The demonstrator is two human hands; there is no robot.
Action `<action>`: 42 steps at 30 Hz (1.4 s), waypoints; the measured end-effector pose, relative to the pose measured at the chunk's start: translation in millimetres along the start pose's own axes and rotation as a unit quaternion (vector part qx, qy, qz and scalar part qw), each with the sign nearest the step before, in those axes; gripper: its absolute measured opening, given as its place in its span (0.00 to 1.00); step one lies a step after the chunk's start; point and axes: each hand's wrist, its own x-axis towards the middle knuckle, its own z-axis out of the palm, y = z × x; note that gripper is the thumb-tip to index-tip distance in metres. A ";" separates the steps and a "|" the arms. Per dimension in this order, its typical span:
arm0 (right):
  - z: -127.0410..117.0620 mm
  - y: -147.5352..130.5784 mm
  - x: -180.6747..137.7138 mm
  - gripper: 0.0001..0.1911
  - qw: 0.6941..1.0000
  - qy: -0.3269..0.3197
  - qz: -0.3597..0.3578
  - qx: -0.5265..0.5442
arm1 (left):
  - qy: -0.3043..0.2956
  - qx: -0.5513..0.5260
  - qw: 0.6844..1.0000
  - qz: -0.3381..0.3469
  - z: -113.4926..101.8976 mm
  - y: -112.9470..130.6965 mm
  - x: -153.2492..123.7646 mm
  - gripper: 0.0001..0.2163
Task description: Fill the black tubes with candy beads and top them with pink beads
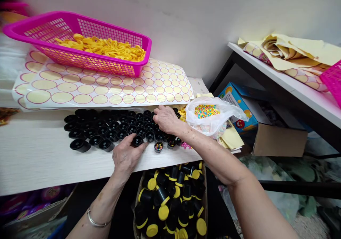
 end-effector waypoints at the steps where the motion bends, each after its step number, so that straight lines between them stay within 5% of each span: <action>1: 0.2 1.6 -2.4 0.10 1.000 0.015 0.007 0.009 | -0.001 0.001 1.000 0.001 -0.3 0.3 0.1 0.22; 4: 1.0 14.0 -21.9 0.11 0.988 0.106 0.054 0.102 | -0.006 0.004 1.000 0.001 -0.9 0.4 0.3 0.21; 9: 13.6 62.7 -85.8 0.10 0.900 0.262 0.209 0.280 | -0.006 -0.008 1.000 -0.007 -0.4 -2.0 0.7 0.21; 11: 21.7 83.7 -106.5 0.10 0.892 0.234 0.326 0.210 | -0.010 -0.011 1.000 -0.011 -0.5 -2.1 0.9 0.21; 14: 29.1 102.5 -117.0 0.10 0.901 0.077 0.422 0.064 | -0.010 -0.005 1.000 -0.012 -1.5 -0.2 1.1 0.22; 17: 31.5 107.4 -108.7 0.10 0.926 -0.004 0.370 0.068 | -0.007 -0.002 1.000 -0.012 -3.1 2.9 0.7 0.22; 20: 37.6 110.1 -101.1 0.11 0.921 0.058 0.313 0.224 | -0.014 0.000 1.000 -0.016 -4.6 4.4 0.4 0.22; 26: 60.0 119.9 -112.2 0.13 0.716 0.262 0.380 0.524 | -0.023 0.004 0.999 -0.026 -3.2 1.7 2.0 0.24; 33: 49.7 112.2 -115.8 0.16 0.616 0.346 0.330 0.626 | -0.018 -0.007 0.999 -0.037 -2.9 2.1 2.5 0.23; 37: 31.9 86.7 -96.2 0.14 0.606 0.352 0.273 0.659 | -0.012 -0.021 1.000 -0.020 -3.5 2.7 -0.1 0.21; 42: 9.0 40.2 -54.3 0.10 0.632 0.271 0.198 0.698 | 0.001 -0.012 1.000 -0.006 -1.1 0.1 -1.8 0.21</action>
